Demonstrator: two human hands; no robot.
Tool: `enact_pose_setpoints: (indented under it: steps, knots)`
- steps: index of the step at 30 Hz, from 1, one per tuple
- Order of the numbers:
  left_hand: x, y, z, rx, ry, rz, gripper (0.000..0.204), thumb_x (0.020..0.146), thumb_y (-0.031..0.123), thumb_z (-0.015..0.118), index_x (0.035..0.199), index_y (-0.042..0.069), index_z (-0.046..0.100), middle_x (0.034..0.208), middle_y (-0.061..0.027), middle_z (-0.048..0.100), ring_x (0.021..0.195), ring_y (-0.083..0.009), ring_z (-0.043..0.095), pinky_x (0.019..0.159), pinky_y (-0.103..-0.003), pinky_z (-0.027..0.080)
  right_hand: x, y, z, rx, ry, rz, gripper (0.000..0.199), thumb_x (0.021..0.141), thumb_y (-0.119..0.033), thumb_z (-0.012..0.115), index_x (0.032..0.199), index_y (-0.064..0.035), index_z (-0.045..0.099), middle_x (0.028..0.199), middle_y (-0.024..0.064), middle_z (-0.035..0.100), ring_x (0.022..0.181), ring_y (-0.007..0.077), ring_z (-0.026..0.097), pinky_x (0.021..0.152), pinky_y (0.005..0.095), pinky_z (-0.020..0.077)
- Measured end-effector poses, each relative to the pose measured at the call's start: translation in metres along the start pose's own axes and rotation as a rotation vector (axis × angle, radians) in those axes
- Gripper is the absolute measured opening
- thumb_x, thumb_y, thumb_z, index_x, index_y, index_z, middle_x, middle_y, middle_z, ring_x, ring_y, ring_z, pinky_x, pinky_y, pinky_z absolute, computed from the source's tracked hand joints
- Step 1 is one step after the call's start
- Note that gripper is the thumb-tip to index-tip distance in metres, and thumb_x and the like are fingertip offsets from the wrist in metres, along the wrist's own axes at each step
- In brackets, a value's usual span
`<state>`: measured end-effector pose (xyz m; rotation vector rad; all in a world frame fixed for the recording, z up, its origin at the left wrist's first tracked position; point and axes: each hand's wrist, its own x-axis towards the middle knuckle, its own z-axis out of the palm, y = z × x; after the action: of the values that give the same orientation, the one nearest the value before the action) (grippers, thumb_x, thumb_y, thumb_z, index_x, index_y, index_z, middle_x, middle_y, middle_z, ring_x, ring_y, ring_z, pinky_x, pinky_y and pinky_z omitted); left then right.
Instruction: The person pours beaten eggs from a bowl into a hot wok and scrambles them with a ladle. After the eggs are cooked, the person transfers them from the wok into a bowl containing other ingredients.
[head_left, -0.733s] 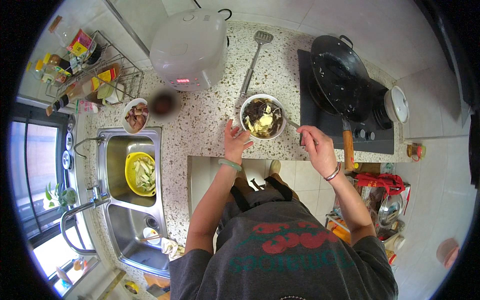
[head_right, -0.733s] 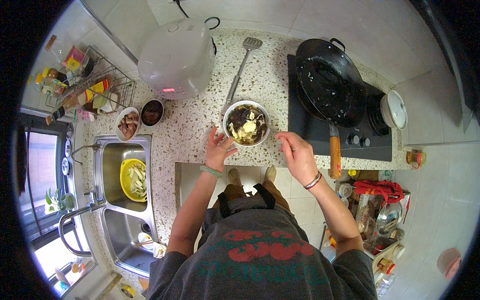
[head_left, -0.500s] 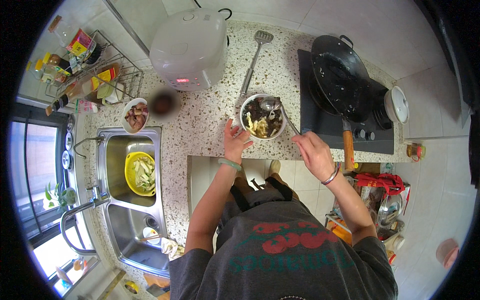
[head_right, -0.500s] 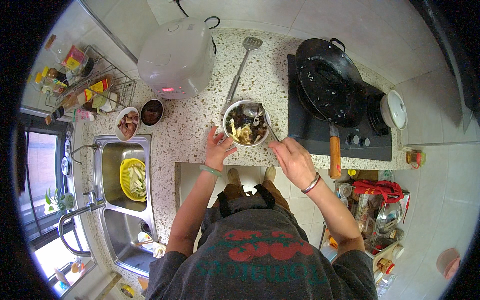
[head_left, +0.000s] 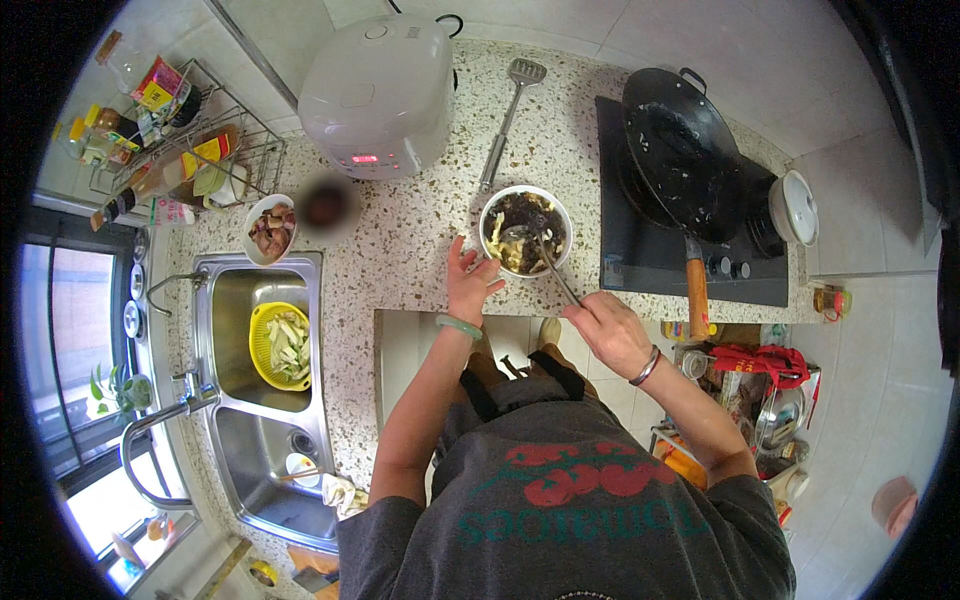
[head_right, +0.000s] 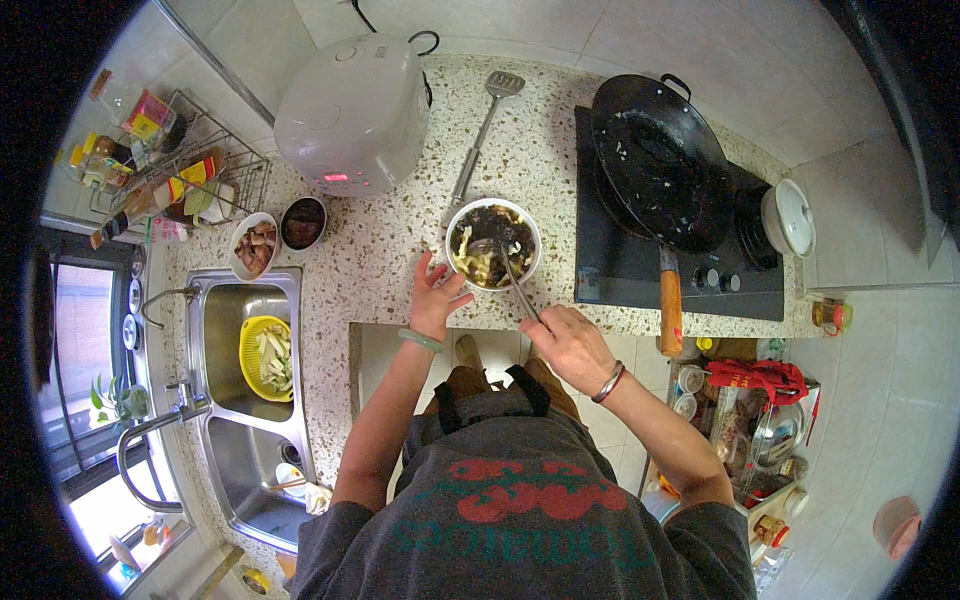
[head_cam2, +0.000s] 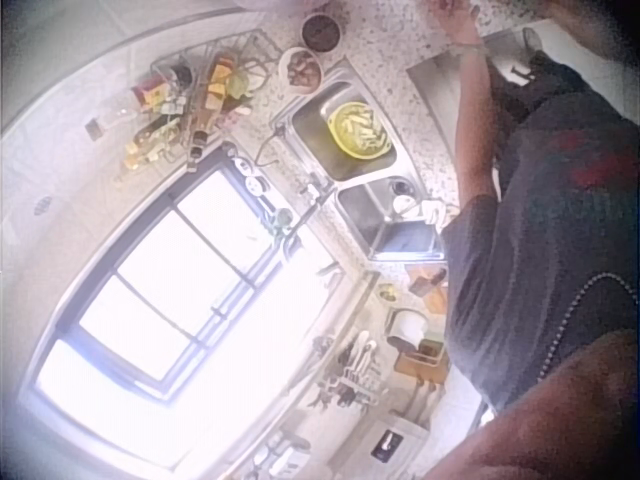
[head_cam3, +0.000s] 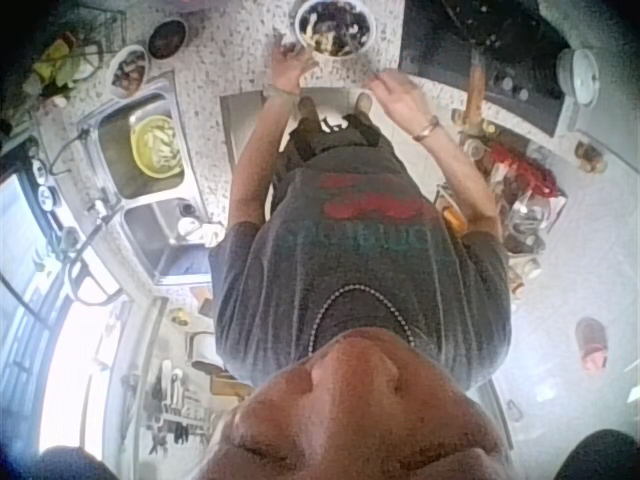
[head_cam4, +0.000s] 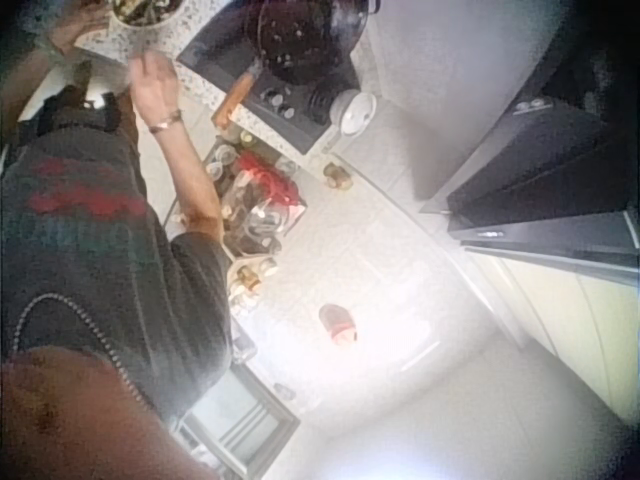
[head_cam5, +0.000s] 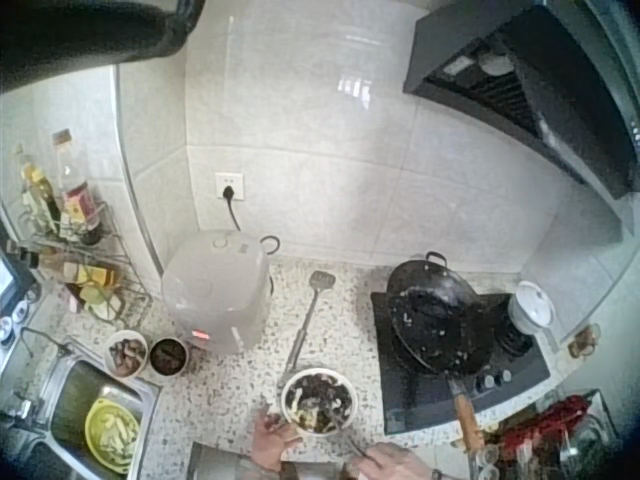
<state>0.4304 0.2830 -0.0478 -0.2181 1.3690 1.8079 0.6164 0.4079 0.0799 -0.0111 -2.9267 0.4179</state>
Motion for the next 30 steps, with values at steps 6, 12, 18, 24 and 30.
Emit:
enact_pose_setpoints:
  steps: [6,12,18,24,30]
  knots:
    - [0.001,-0.003,-0.001,-0.011,-0.002,0.007,0.082,0.082,-0.002,0.067,0.146,0.022,0.021,0.133,-0.0113,0.032,0.109,-0.0227,0.051,0.081,-0.042,0.057,-0.006,-0.002,0.019,-0.005,-0.051,-0.011,0.019,0.077,-0.006,0.059,0.097,-0.0052,0.058,0.082,0.0092,0.050,0.079,0.0268,0.058,0.067,0.0367,0.0515]
    - [0.003,-0.007,-0.003,0.005,-0.014,0.046,0.082,0.082,0.002,0.068,0.146,0.020,0.020,0.134,-0.0150,0.031,0.109,-0.0251,0.055,0.082,-0.044,0.057,0.001,0.006,0.019,0.578,0.126,0.514,0.014,0.095,-0.012,0.048,0.098,-0.0049,0.060,0.073,0.0054,0.054,0.064,0.0154,0.057,0.056,0.0290,0.0495]
    - [0.004,-0.007,-0.005,0.000,-0.014,0.039,0.084,0.081,0.004,0.070,0.146,0.018,0.019,0.135,-0.0163,0.031,0.107,-0.0266,0.055,0.082,-0.044,0.057,0.010,0.018,-0.006,1.043,0.317,0.826,0.028,0.102,-0.021,0.041,0.100,-0.0009,0.060,0.068,0.0017,0.056,0.056,0.0051,0.050,0.052,0.0210,0.0452]
    - [0.005,-0.007,-0.005,-0.028,-0.013,0.011,0.084,0.080,-0.001,0.069,0.146,0.021,0.021,0.132,-0.0119,0.032,0.110,-0.0236,0.052,0.080,-0.041,0.058,0.011,0.007,-0.021,0.677,0.252,0.708,0.023,0.101,-0.018,0.044,0.100,-0.0013,0.060,0.070,0.0052,0.057,0.058,0.0106,0.055,0.053,0.0242,0.0462]
    - [0.002,-0.004,-0.003,-0.019,0.004,0.009,0.084,0.080,-0.001,0.069,0.146,0.020,0.021,0.134,-0.0124,0.032,0.109,-0.0232,0.052,0.080,-0.040,0.058,0.010,0.004,-0.023,0.439,0.264,0.509,0.014,0.096,-0.009,0.049,0.099,-0.0024,0.060,0.076,0.0109,0.057,0.063,0.0225,0.059,0.056,0.0318,0.0472]
